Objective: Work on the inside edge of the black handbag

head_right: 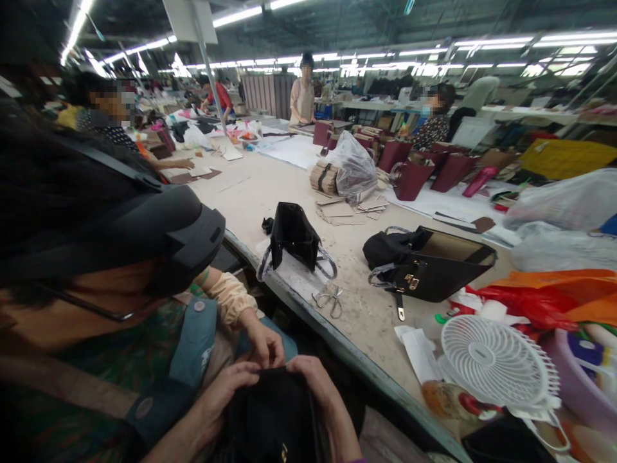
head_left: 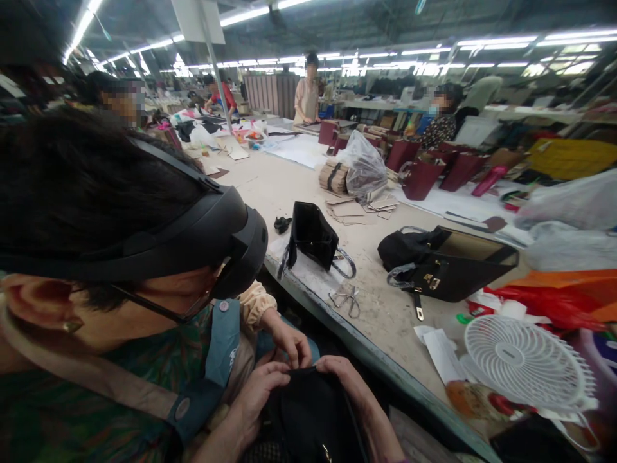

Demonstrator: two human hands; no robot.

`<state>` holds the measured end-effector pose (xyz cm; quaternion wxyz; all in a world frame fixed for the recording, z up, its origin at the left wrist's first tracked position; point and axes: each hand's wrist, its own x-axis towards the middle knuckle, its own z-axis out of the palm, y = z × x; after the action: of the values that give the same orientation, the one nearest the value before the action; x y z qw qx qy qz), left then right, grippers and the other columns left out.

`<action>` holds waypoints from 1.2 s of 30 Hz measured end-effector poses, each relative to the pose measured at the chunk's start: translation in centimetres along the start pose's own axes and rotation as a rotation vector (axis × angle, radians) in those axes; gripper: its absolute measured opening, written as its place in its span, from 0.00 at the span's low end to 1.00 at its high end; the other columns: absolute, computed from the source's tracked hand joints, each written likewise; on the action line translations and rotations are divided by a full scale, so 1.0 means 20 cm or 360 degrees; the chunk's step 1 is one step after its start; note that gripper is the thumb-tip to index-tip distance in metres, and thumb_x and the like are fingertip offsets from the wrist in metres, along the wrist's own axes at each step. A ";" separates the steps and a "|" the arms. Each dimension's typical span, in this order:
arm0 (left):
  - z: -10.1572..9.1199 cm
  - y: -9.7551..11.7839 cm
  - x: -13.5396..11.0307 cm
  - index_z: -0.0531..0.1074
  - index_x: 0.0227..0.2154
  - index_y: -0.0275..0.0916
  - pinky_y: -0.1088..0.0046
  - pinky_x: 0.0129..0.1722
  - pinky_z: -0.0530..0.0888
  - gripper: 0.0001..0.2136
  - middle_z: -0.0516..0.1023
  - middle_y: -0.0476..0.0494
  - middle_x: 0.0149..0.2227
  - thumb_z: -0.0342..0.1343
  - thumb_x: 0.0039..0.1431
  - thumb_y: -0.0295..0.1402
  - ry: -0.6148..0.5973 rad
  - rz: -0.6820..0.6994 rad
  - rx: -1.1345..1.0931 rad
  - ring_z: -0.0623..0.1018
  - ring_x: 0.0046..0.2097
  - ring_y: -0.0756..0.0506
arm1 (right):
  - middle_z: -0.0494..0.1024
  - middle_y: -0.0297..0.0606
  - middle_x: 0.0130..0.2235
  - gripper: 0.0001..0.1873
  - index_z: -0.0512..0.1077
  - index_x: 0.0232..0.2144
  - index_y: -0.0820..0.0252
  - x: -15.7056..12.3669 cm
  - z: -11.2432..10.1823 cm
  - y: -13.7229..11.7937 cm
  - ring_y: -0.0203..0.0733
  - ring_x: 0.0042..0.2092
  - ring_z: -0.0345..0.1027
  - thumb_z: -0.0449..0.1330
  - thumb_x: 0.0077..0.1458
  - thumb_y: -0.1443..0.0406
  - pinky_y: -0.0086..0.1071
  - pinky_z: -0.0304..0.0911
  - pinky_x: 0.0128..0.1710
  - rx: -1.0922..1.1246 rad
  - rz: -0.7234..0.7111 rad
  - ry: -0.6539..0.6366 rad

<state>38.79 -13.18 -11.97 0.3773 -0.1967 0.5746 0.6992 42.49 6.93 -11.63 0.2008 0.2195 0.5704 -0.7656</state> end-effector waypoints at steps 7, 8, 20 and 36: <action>0.02 -0.01 0.00 0.75 0.26 0.32 0.68 0.36 0.71 0.13 0.80 0.39 0.31 0.68 0.32 0.28 0.0037 -0.0015 0.0003 0.79 0.33 0.42 | 0.71 0.33 0.22 0.09 0.76 0.21 0.64 0.00 -0.02 0.03 0.36 0.26 0.57 0.57 0.41 0.65 0.30 0.52 0.27 -0.0030 -0.0006 0.0005; 0.02 0.00 0.00 0.75 0.25 0.32 0.67 0.37 0.71 0.13 0.80 0.38 0.31 0.69 0.32 0.28 0.0043 -0.0012 0.0017 0.79 0.33 0.42 | 0.72 0.33 0.23 0.09 0.76 0.22 0.64 0.00 -0.02 0.03 0.36 0.26 0.58 0.57 0.42 0.65 0.30 0.52 0.27 -0.0036 -0.0010 0.0003; 0.03 0.00 0.05 0.75 0.19 0.33 0.68 0.37 0.71 0.12 0.79 0.41 0.31 0.72 0.30 0.30 0.0072 0.0045 0.0164 0.78 0.35 0.41 | 0.70 0.32 0.23 0.08 0.74 0.20 0.64 0.00 -0.03 0.05 0.36 0.28 0.57 0.56 0.41 0.66 0.29 0.52 0.28 -0.0103 -0.0068 0.0053; 0.05 0.03 0.09 0.77 0.24 0.34 0.70 0.33 0.70 0.12 0.77 0.46 0.26 0.70 0.32 0.29 -0.0109 0.0022 0.0208 0.76 0.28 0.46 | 0.72 0.33 0.23 0.10 0.76 0.21 0.65 0.07 -0.06 0.04 0.38 0.29 0.61 0.57 0.40 0.64 0.31 0.55 0.30 -0.0169 -0.0097 0.0082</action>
<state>37.37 -11.81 -12.64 0.4039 -0.1436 0.6071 0.6691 41.88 7.88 -13.34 0.1739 0.2105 0.6217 -0.7341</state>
